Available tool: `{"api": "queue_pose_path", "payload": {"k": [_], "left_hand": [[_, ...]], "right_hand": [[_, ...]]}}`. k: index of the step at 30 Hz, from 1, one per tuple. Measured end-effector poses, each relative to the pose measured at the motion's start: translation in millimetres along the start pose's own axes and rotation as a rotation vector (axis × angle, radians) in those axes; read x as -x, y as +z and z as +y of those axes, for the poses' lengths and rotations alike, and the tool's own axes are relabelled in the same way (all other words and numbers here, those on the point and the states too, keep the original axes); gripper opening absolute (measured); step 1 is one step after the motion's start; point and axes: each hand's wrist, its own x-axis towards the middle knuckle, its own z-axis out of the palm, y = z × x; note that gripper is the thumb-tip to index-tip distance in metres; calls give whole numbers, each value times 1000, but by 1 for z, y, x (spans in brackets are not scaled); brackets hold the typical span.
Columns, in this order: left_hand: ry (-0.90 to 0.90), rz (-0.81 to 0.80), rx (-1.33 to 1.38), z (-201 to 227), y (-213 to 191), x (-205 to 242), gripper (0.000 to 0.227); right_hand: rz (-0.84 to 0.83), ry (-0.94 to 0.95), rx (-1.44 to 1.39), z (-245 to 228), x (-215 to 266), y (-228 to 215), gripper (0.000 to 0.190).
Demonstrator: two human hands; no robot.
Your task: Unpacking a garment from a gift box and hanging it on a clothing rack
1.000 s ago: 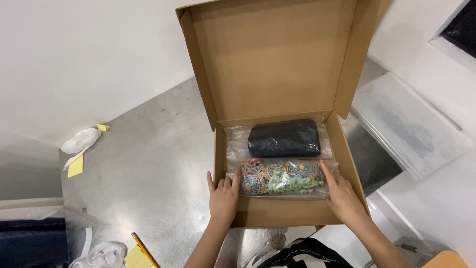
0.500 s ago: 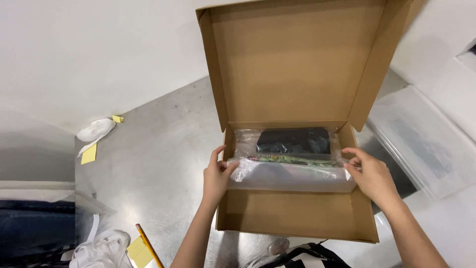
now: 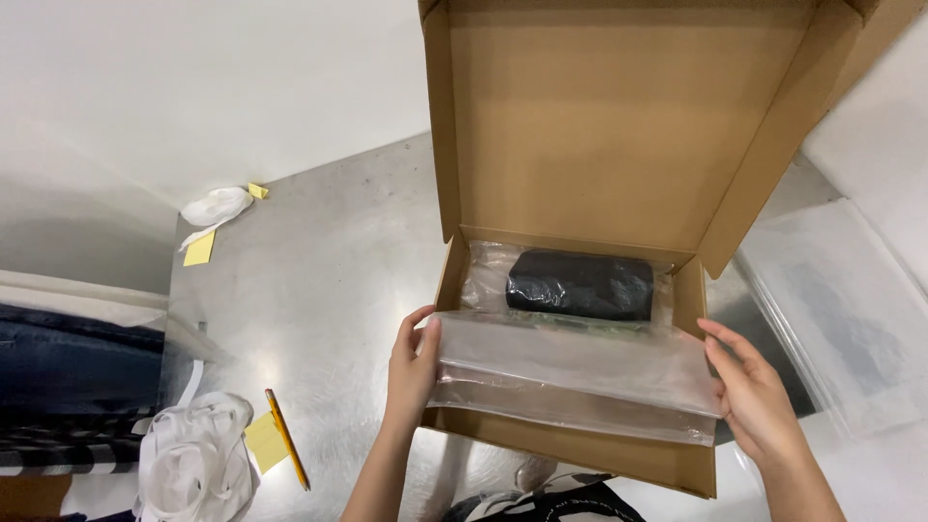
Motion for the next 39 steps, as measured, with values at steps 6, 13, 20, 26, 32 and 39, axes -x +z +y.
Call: {"api": "queue_pose_path", "payload": {"k": [6,13,20,26,32,39], "left_hand": [[170,-25,-131,-32,-17,28,53],[89,-140,-156,-61,-76,103,95],[17,-184,-160,-133,-141,172,91],[-125,-174,-181,-209,-175,197,64],[-260,-64,231,-257,-180,219,48],[-311,-275,514,-271,-139,261,65]], "right_hand": [[-113,-83,-314,70,24,-23,53],[151,75,-398,70,192,8,45],[245,170,-381,145,323,19,48],[237,207,-282,247,360,-11,34],[188,204,-238,257,379,-20,25],[143,212,-213,239,387,-21,26]]}}
